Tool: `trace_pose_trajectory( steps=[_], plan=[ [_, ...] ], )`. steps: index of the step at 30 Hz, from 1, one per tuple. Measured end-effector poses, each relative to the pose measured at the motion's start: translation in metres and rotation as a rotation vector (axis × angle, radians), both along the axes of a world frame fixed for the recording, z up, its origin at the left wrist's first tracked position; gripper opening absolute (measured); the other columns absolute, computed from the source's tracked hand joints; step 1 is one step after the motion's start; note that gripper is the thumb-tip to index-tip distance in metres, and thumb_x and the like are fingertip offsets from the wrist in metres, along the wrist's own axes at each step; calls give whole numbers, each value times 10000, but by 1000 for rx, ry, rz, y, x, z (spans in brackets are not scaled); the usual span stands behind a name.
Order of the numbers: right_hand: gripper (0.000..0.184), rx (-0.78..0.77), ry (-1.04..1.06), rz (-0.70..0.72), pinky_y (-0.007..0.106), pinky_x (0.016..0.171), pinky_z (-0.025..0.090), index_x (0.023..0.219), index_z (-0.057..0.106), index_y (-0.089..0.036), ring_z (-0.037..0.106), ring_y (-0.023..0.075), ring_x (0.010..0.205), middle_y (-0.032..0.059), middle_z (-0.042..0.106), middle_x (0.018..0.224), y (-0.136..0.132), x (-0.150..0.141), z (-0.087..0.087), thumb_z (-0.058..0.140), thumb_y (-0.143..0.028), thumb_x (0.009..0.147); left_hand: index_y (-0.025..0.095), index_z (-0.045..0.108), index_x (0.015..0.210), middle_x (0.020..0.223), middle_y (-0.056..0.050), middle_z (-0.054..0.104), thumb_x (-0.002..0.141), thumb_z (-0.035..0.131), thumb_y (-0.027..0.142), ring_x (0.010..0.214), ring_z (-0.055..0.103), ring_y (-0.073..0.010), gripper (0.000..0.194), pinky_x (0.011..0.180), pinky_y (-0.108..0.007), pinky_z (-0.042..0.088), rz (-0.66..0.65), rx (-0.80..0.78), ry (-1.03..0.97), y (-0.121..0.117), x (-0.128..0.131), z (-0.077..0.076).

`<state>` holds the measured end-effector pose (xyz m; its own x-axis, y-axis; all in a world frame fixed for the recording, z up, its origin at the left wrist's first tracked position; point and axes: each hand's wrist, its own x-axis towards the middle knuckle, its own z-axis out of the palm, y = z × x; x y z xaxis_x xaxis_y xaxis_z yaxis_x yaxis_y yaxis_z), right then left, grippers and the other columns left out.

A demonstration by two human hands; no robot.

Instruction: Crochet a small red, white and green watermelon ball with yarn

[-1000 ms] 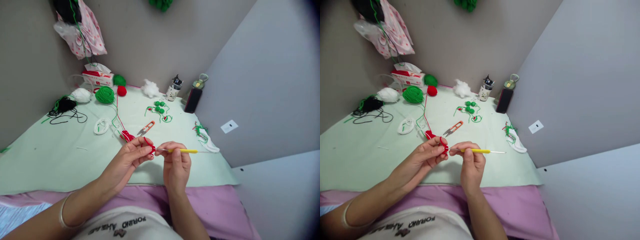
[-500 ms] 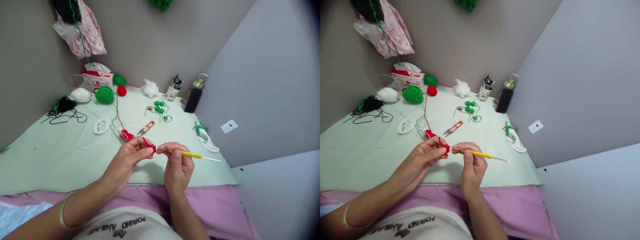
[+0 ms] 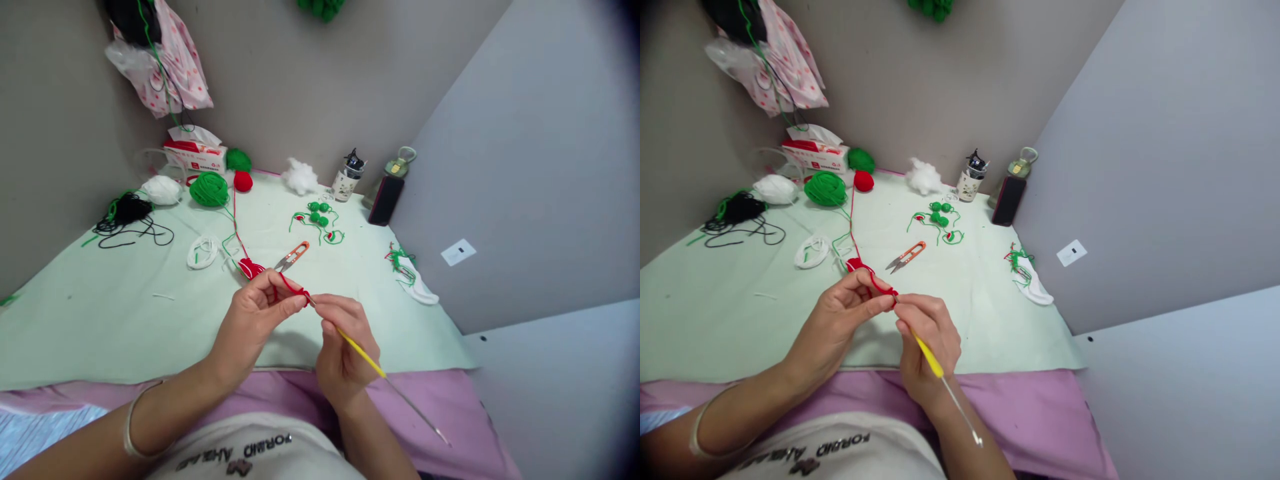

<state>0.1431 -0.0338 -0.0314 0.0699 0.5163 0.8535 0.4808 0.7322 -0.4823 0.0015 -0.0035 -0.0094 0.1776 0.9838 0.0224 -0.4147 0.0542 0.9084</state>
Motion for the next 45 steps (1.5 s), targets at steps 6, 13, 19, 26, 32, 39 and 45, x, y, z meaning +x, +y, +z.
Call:
trace_pose_trajectory(
  steps=[6, 13, 19, 26, 32, 39, 45],
  plan=[
    [366, -70, 104, 20, 404, 817, 622, 1232, 707, -327, 728, 212, 1001, 54, 769, 1083, 0, -4, -5, 561, -98, 986, 213, 732, 835, 774, 30, 703, 789, 862, 218, 778, 619, -127, 138, 783, -240, 482, -20, -68, -63, -1, 2, 5],
    [307, -135, 263, 79, 403, 835, 610, 1141, 747, -317, 727, 204, 977, 33, 790, 1029, 2, -8, 0, 547, -125, 1010, 204, 765, 880, 738, 31, 688, 749, 896, 243, 747, 630, -124, 189, 788, -246, 483, -87, -138, -120, -1, 3, 10],
    [223, -193, 463, 148, 383, 812, 610, 1053, 769, -313, 722, 193, 935, 21, 784, 970, 5, -11, -1, 573, -208, 1023, 201, 797, 954, 744, 22, 705, 763, 888, 243, 737, 635, -124, 215, 788, -251, 488, -101, -171, -131, -1, 2, 9],
    [210, -381, 619, 295, 330, 635, 615, 975, 751, -253, 702, 155, 681, 37, 764, 913, 12, -4, 0, 578, -362, 1024, 222, 801, 1053, 785, 14, 721, 774, 876, 233, 780, 665, -137, 289, 827, -267, 503, -156, -208, -138, -1, -1, 9],
    [371, -120, 54, -4, 360, 757, 600, 1175, 774, -380, 712, 202, 907, 41, 740, 1033, 9, -3, -8, 673, -120, 931, 228, 753, 1258, 807, 13, 729, 778, 868, 198, 812, 659, -140, 494, 842, -259, 512, -170, -236, -178, -3, 1, 4],
    [185, -308, 508, 164, 324, 639, 583, 953, 795, -264, 686, 156, 689, 29, 725, 863, 15, 6, 6, 615, -250, 994, 189, 821, 1116, 772, 9, 676, 777, 863, 184, 644, 597, -82, 341, 716, -204, 534, -275, -384, -296, 9, -7, 6],
    [158, -411, 581, 286, 299, 661, 572, 930, 786, -252, 670, 153, 740, 24, 721, 848, 17, -1, 10, 655, -326, 975, 256, 821, 1128, 771, 23, 673, 760, 886, 222, 771, 615, -118, 375, 802, -232, 495, -187, -194, -132, 5, -5, 10]
  ],
)
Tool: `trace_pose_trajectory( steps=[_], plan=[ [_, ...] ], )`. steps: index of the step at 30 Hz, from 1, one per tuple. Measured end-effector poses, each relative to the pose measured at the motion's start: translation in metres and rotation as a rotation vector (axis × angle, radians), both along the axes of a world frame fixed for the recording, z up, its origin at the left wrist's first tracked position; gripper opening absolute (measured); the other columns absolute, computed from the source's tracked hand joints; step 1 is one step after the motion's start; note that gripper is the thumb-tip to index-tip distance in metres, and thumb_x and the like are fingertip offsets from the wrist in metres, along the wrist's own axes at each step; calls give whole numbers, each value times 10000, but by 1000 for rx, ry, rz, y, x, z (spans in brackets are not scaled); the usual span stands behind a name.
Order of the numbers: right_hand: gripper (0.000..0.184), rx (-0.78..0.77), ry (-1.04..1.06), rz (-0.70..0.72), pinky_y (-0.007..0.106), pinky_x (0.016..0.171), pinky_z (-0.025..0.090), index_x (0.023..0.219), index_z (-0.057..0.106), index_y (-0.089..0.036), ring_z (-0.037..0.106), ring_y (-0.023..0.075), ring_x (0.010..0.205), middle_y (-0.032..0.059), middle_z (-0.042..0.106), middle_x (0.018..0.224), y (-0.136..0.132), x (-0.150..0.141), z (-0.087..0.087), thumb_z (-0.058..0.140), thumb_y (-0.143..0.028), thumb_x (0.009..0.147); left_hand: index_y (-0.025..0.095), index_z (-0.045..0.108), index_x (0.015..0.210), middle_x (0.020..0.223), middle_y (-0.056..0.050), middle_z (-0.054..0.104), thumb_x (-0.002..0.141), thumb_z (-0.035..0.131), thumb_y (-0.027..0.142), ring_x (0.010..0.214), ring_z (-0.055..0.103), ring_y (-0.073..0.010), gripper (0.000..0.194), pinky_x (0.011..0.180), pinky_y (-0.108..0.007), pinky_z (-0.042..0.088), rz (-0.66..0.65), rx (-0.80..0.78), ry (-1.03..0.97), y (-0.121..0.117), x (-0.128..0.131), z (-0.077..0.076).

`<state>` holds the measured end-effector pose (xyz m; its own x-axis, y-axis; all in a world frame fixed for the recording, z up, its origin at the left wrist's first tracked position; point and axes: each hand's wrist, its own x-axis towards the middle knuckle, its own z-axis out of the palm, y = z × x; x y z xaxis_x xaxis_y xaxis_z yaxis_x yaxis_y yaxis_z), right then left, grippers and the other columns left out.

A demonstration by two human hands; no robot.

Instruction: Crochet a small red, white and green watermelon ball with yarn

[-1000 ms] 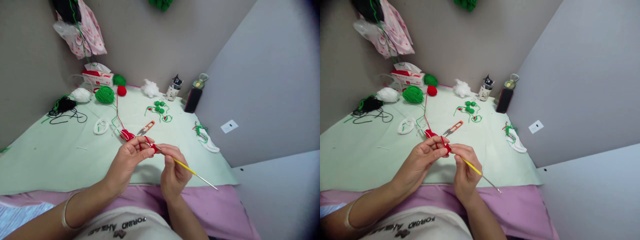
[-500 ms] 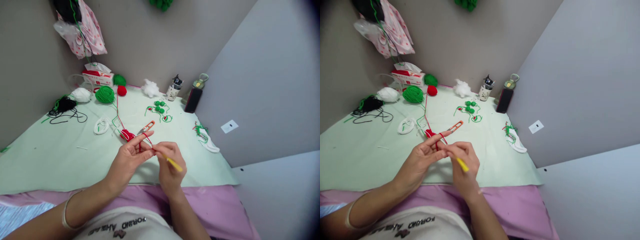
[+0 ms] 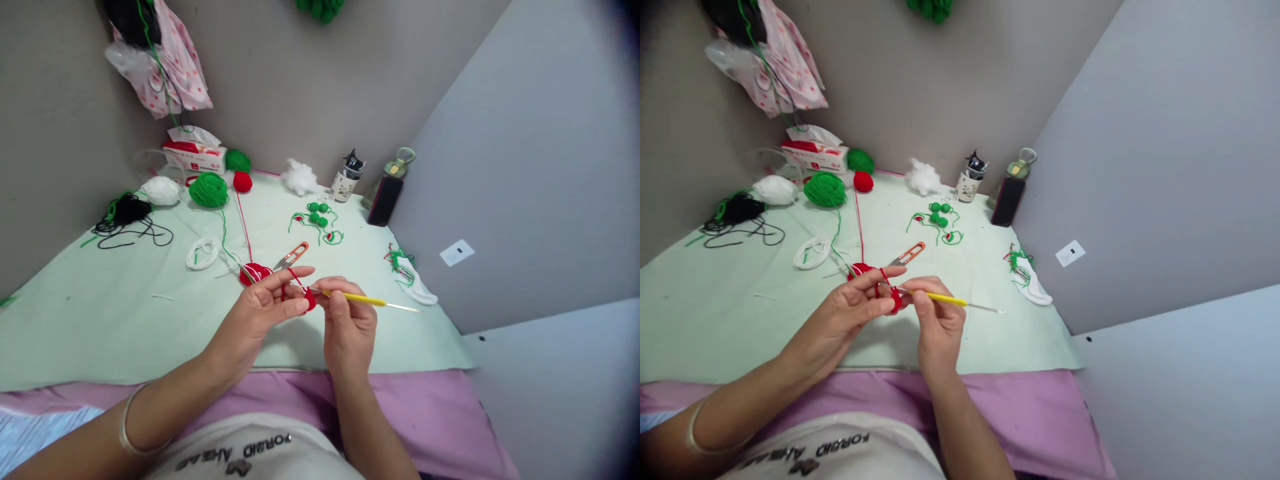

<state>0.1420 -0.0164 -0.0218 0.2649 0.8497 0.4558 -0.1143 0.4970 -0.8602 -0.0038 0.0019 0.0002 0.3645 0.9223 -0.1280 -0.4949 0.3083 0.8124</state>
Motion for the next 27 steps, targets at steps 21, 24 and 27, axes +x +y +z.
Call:
trace_pose_trajectory(
  steps=[21, 24, 27],
  plan=[
    [35, -133, 38, 159, 275, 667, 535, 893, 786, -252, 653, 125, 709, -7, 696, 872, 8, 4, -4, 766, -241, 867, 317, 800, 1172, 812, 27, 692, 847, 822, 252, 814, 643, -134, 332, 836, -248, 482, -73, 215, 154, 12, -14, -7],
    [62, -116, 6, 186, 277, 694, 544, 916, 791, -256, 667, 139, 772, 5, 714, 897, 8, 3, -3, 772, -227, 865, 310, 794, 1191, 815, 23, 684, 828, 837, 248, 830, 634, -145, 371, 845, -258, 487, -44, 219, 159, 10, -14, -9],
    [103, -113, -16, 180, 264, 722, 533, 898, 793, -265, 669, 142, 835, 0, 724, 899, 9, 3, -4, 790, -177, 844, 300, 780, 1219, 862, 17, 669, 816, 845, 247, 879, 627, -154, 411, 869, -263, 482, -37, 235, 211, 10, -16, -9]
  ],
)
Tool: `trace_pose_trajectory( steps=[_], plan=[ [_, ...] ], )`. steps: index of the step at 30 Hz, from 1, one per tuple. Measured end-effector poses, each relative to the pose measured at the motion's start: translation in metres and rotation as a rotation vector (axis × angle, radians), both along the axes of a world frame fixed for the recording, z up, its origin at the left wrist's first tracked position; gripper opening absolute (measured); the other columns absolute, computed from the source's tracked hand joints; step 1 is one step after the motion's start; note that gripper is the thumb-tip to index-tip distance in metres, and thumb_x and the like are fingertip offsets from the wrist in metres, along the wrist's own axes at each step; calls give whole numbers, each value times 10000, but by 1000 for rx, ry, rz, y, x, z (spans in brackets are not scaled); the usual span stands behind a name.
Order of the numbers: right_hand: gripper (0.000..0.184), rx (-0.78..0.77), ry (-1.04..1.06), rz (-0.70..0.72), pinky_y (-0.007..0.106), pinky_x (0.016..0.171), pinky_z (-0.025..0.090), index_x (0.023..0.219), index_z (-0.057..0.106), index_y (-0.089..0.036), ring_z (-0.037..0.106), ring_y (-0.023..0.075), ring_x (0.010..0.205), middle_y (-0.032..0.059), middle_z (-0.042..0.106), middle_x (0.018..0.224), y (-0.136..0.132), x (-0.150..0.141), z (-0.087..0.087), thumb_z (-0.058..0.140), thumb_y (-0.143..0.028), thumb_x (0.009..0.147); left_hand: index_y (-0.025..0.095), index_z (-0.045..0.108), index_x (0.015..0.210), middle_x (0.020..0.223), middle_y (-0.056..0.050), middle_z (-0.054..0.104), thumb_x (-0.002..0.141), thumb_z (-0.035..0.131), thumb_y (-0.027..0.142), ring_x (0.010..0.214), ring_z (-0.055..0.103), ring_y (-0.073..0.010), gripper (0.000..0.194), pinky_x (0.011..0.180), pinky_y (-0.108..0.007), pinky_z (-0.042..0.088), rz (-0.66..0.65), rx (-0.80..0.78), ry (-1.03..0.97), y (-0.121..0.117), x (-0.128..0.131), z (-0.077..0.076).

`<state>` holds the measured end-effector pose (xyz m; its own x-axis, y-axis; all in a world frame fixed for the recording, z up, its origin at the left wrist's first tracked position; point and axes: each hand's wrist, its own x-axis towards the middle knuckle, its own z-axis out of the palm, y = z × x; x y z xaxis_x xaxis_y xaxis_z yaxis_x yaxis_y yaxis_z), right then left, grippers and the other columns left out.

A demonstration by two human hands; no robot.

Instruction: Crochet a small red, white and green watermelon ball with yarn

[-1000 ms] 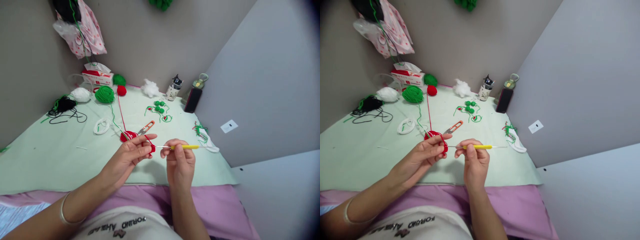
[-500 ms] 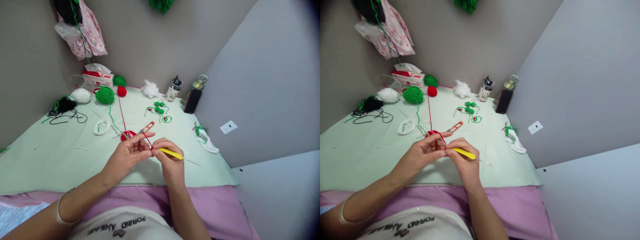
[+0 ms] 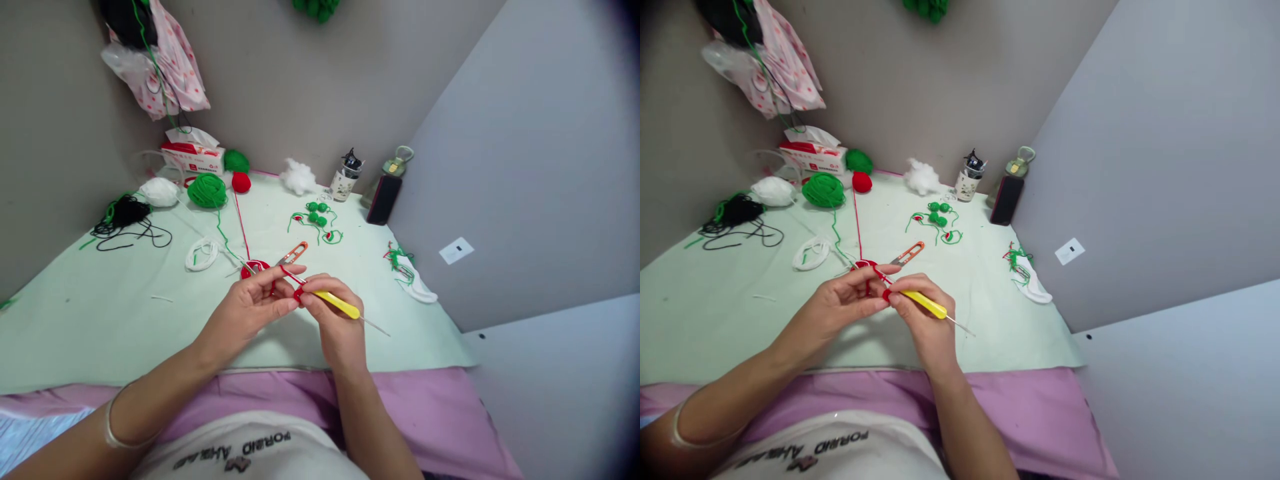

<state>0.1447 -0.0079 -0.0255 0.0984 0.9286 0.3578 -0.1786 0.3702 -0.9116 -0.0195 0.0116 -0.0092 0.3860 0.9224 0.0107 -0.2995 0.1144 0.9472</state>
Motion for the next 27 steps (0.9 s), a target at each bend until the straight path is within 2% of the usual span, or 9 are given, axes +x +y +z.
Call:
trace_pose_trajectory(
  steps=[3, 6, 10, 13, 20, 27],
  plan=[
    [119, -28, 7, -16, 259, 707, 514, 858, 786, -265, 656, 136, 804, -8, 717, 885, -1, 0, 0, 793, -149, 832, 293, 760, 1237, 925, 13, 637, 864, 798, 265, 910, 600, -151, 376, 853, -257, 468, 57, 34, 74, 1, -4, 1],
    [132, -14, -37, -38, 267, 719, 509, 859, 785, -269, 653, 141, 813, -7, 712, 881, -3, -1, 2, 778, -138, 843, 272, 746, 1242, 889, 17, 604, 927, 723, 302, 861, 565, -144, 318, 812, -259, 456, 71, 72, 117, 2, -6, 3],
    [144, 34, -148, -86, 286, 762, 502, 886, 782, -276, 651, 153, 870, -1, 711, 906, -7, -4, 6, 740, -139, 879, 231, 709, 1277, 887, 15, 626, 880, 759, 278, 890, 594, -158, 403, 869, -288, 472, 46, 70, 109, 1, -1, 7],
    [149, 44, -192, -96, 290, 776, 497, 895, 783, -282, 651, 152, 875, -2, 709, 914, -8, -4, 6, 728, -144, 889, 215, 709, 1264, 882, 14, 636, 868, 746, 239, 903, 611, -162, 398, 915, -303, 470, 86, 98, 140, 0, 2, 9],
    [88, -116, -53, -15, 256, 685, 478, 839, 772, -261, 626, 125, 746, -24, 709, 838, -5, -1, 0, 793, -176, 833, 227, 740, 1222, 853, 10, 641, 909, 680, 237, 851, 606, -164, 318, 865, -298, 477, 111, 182, 230, 3, -5, 12],
    [89, -127, -58, 0, 256, 702, 469, 841, 775, -261, 619, 124, 771, -23, 709, 853, -6, -2, 2, 791, -174, 832, 254, 758, 1222, 837, 14, 646, 868, 766, 269, 838, 604, -158, 355, 828, -274, 481, 31, 98, 145, 4, -5, 8]
  ],
)
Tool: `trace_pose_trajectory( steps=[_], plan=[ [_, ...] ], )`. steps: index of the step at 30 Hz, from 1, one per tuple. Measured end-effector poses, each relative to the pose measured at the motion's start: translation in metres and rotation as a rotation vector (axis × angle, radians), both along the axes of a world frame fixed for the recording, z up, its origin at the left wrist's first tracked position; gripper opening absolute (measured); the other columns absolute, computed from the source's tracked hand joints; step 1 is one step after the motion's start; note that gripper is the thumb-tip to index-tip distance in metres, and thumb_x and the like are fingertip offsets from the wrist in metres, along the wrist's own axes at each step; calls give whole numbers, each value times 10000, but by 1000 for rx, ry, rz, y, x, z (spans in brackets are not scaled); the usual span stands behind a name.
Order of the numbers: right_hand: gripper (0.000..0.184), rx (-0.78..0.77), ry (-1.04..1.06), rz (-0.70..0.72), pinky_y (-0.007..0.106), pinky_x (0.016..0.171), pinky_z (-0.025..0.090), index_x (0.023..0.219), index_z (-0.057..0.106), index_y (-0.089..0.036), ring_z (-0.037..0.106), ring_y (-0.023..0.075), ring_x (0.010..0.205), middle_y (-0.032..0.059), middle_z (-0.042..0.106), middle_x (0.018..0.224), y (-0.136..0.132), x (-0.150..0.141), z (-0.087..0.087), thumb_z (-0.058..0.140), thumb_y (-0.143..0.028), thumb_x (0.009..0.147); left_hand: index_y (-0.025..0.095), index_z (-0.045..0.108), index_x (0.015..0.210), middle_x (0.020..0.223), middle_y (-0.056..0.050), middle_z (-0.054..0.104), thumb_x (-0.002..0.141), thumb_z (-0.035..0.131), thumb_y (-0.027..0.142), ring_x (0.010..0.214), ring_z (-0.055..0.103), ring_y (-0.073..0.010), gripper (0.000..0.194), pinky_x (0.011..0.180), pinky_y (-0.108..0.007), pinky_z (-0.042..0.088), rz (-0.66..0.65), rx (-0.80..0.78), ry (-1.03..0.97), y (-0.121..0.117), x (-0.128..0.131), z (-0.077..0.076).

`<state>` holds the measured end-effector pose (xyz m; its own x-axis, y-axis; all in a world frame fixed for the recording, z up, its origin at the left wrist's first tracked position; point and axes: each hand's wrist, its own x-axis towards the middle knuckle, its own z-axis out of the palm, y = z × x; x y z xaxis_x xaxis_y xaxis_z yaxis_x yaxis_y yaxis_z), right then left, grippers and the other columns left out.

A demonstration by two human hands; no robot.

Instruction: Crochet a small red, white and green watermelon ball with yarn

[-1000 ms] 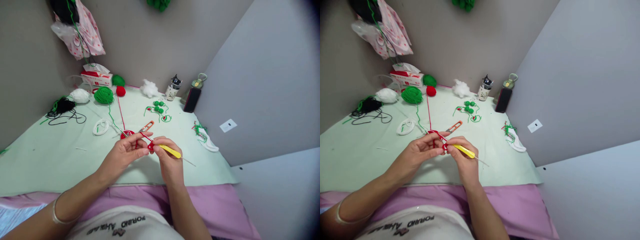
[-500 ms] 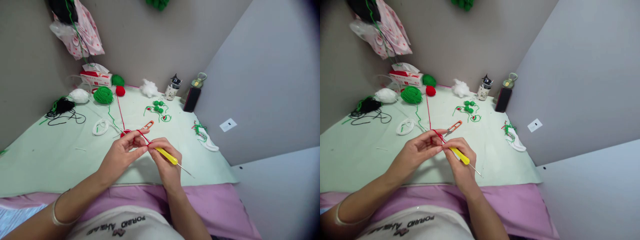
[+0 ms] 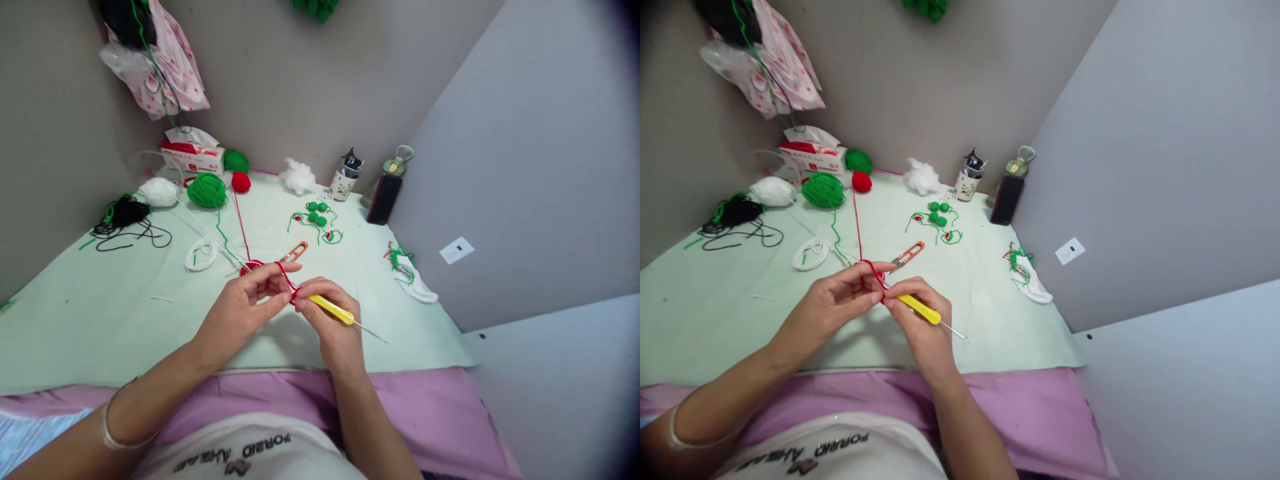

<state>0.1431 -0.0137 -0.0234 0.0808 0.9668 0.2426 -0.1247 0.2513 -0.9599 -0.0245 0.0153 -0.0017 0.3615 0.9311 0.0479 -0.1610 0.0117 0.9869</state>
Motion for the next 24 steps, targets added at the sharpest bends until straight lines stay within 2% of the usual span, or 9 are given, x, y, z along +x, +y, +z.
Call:
trace_pose_trajectory(
  steps=[4, 8, 13, 17, 21, 24],
  plan=[
    [84, -66, 124, 85, 262, 704, 470, 822, 770, -254, 605, 119, 722, -31, 697, 791, 2, -1, -2, 816, -187, 801, 284, 784, 1192, 802, 24, 650, 837, 783, 244, 797, 602, -138, 358, 811, -250, 475, -82, -149, -140, 3, 0, -5],
    [110, -169, 276, 150, 264, 670, 462, 775, 751, -232, 588, 115, 650, -31, 686, 733, 4, -2, 0, 851, -207, 737, 267, 794, 1184, 829, 2, 708, 798, 791, 234, 822, 646, -151, 387, 842, -259, 480, -182, -290, -246, 5, -2, -5],
    [146, -254, 419, 254, 266, 644, 451, 723, 714, -217, 619, 129, 621, -26, 669, 678, 3, -3, 9, 858, -221, 703, 227, 795, 1179, 907, -35, 761, 764, 805, 251, 835, 664, -162, 416, 859, -266, 500, -288, -370, -320, 7, -6, -5],
    [135, -255, 486, 289, 246, 618, 441, 703, 704, -209, 588, 107, 593, -31, 658, 671, 3, -4, 13, 839, -200, 704, 218, 798, 1163, 884, -32, 758, 730, 831, 253, 798, 643, -142, 436, 825, -242, 506, -274, -387, -345, 8, -6, -5],
    [136, -252, 488, 258, 240, 621, 441, 709, 701, -204, 618, 112, 636, -31, 651, 701, 4, -4, 13, 837, -197, 700, 205, 800, 1163, 858, -31, 745, 716, 844, 249, 799, 652, -147, 451, 808, -240, 514, -206, -385, -339, 7, -5, -4],
    [151, -236, 482, 240, 244, 622, 447, 706, 695, -208, 583, 101, 629, -36, 635, 713, 5, -4, 11, 846, -209, 694, 197, 805, 1151, 847, -31, 741, 746, 833, 240, 814, 666, -151, 409, 808, -239, 526, -180, -357, -350, 6, -5, -3]
  ],
)
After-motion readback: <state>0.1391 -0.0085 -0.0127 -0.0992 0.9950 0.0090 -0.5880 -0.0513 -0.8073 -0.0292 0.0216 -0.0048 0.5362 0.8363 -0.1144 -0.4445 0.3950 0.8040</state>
